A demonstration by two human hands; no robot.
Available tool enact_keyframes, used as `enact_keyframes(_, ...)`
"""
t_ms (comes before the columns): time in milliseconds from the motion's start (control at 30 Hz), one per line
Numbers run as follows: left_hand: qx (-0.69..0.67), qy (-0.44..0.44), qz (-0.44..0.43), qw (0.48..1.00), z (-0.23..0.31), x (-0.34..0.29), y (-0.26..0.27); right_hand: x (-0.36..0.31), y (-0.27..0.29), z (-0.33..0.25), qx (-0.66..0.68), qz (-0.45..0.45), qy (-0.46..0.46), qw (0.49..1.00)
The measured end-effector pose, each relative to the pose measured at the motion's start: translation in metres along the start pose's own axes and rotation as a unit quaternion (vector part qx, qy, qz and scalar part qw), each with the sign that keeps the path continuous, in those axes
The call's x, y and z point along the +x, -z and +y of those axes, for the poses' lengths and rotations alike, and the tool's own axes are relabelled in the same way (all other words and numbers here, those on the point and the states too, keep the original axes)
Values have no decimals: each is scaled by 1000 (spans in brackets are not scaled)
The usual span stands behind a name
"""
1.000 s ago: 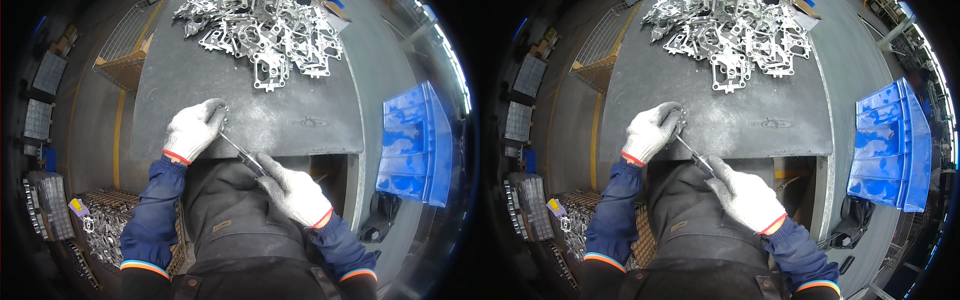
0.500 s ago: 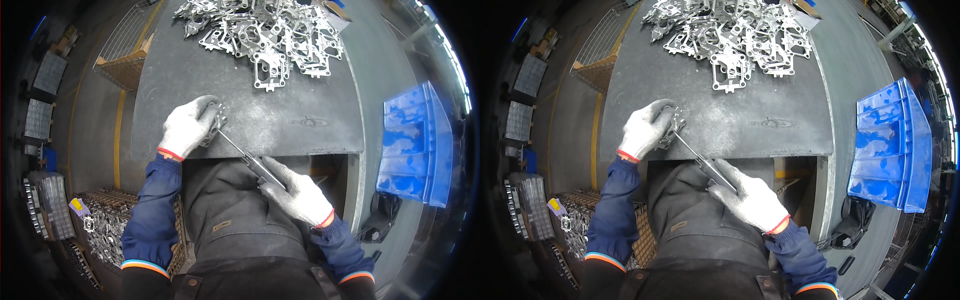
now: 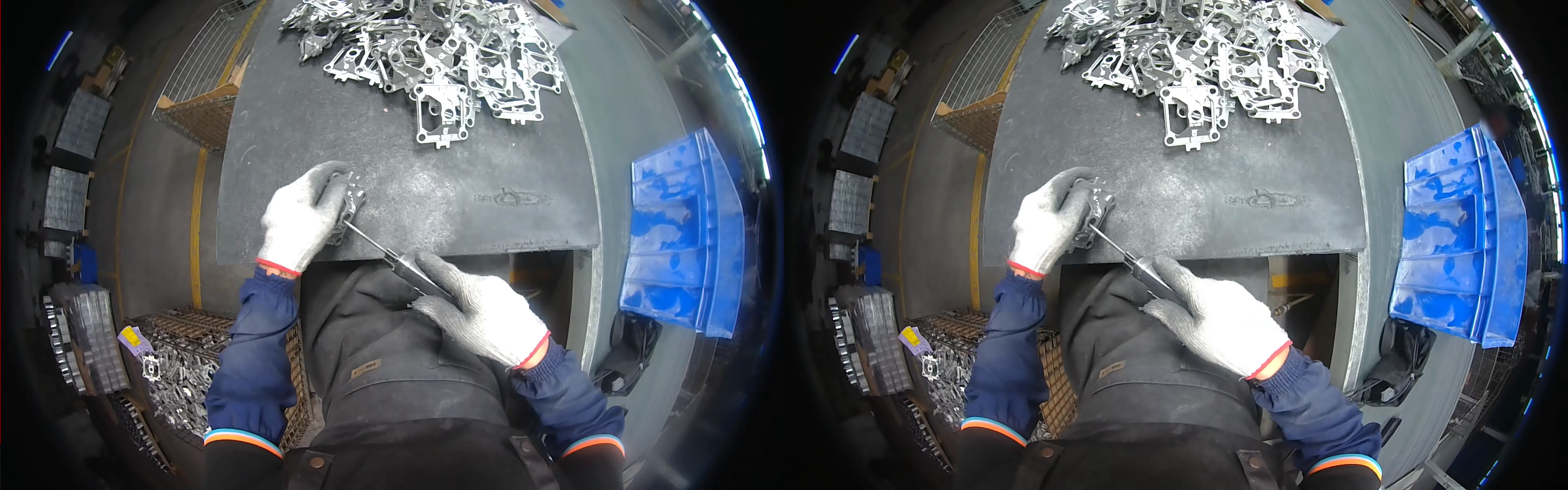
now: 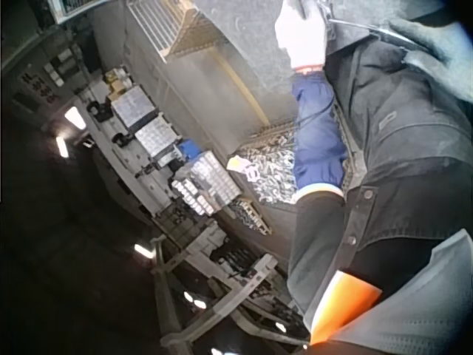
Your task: The person deburrs metal parts using a handheld pneumatic tool and places them into a blue plastic container.
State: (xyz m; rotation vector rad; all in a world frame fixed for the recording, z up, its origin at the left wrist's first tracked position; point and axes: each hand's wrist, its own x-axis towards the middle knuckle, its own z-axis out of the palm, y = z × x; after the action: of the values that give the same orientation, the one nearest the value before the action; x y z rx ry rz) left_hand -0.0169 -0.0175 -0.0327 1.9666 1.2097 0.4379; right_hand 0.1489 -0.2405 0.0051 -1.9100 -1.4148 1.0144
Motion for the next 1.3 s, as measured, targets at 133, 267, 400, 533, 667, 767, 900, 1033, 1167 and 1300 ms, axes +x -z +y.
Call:
enact_keyframes(133, 95, -94, 16, 991, 2, -4, -10, -1, 4, 3, -15, 10, 19, 1000)
enact_keyframes(267, 161, -148, -10, 976, 6, -5, -13, 0, 19, -1, -70, -10, 3, 998)
enact_keyframes(400, 126, -123, -36, 984, -2, 1, -13, 3, 23, -14, -164, -33, -12, 986)
enact_keyframes(533, 105, -101, -34, 989, 2, 5, -9, 3, 18, -16, -202, -32, -37, 978)
enact_keyframes(667, 107, -82, -39, 990, 2, 5, -9, -2, 6, -3, -105, -9, 1, 994)
enact_keyframes(767, 103, -85, -37, 990, -1, 7, -8, -2, 7, 1, -101, -18, 1, 995)
enact_keyframes(900, 105, -22, -52, 993, 4, 9, 1, -5, 14, 9, -71, 24, 10, 997)
enact_keyframes(1033, 60, -26, -64, 996, 7, 10, 3, -4, 15, 17, -58, 48, -4, 997)
enact_keyframes(1167, 56, 1, -72, 996, 8, 12, 1, 6, 11, 28, -88, 54, -9, 995)
enact_keyframes(1300, 55, -6, -76, 996, 9, 9, 3, 14, 11, 29, -63, 29, -10, 998)
